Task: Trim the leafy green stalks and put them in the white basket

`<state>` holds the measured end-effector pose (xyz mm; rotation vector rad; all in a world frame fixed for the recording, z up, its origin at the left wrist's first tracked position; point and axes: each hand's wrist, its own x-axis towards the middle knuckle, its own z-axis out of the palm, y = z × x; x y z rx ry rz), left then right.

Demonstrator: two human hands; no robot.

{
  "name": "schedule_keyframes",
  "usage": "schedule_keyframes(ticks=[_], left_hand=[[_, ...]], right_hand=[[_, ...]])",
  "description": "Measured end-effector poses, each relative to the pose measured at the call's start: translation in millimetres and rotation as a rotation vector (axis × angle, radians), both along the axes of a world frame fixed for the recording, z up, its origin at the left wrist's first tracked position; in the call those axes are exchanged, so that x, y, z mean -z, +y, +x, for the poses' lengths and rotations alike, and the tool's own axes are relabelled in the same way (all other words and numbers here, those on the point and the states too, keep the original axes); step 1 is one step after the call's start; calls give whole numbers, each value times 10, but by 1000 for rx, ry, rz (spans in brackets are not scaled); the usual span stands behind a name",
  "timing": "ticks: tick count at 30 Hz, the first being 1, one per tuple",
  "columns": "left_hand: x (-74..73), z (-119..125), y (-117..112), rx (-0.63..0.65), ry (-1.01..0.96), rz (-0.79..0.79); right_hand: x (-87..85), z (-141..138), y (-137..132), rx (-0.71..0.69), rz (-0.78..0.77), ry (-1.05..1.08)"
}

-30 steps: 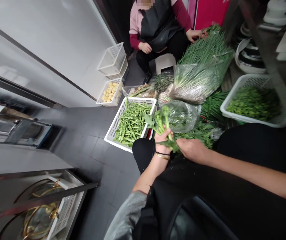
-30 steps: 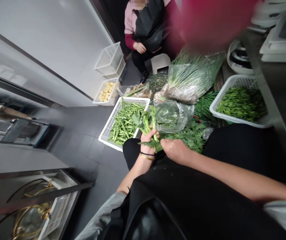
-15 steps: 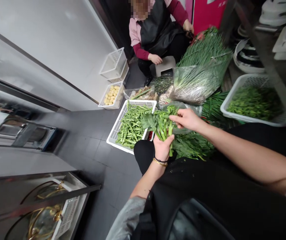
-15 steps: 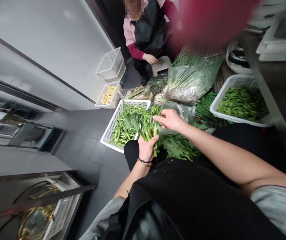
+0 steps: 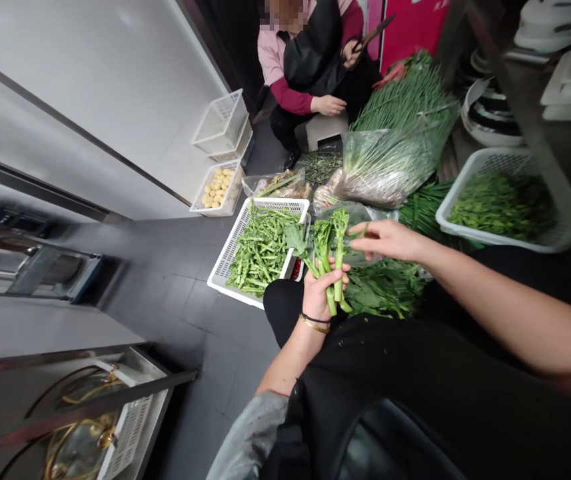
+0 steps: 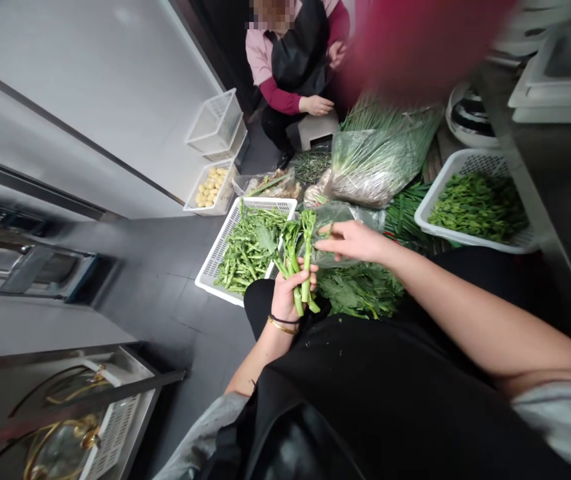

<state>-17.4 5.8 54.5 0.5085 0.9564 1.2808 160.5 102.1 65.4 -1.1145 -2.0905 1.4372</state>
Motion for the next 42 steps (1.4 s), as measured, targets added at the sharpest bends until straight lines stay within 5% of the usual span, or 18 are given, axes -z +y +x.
schedule_keyframes(ticks=[2,4,7,9,13,16,19,22,25,28,31,34,38,42], left_hand=[[-7,16,-20,44,-26,-18],[4,13,-45,76,-46,-41],[50,-3,-91,81,-29,-46],[82,-5,-118,124,-14,-34],[87,11,-128,203,-43,-23],[70,34,-117,181,-47,-21],[100,-14,-88,92,26,-27],[156,-315,73,-122,92,-60],[148,-932,407,-338,202,-77],[48,-1598,738,-645,422,-163],[-56,-1865,842,-700,470,-189],[-38,-1532,665,-485,414,-145],[72,-651,298,203,183,-83],[59,-212,150,246,-1,-93]], right_hand=[[4,-165,-8,40,-31,173],[7,-304,-161,111,125,174],[-25,-295,-473,174,512,-84],[-71,-128,-561,37,592,-227],[-175,224,-340,-211,356,-323],[-196,148,-194,-126,197,-197],[-96,-158,-331,-37,97,-86],[132,-313,-618,-275,185,-152],[394,-199,-770,-568,242,-264],[537,-65,-711,-508,276,-386],[498,-94,-574,-413,312,-406],[349,-271,-428,-224,224,-233],[198,-547,-246,26,-44,100],[186,-551,-138,215,-228,381]])
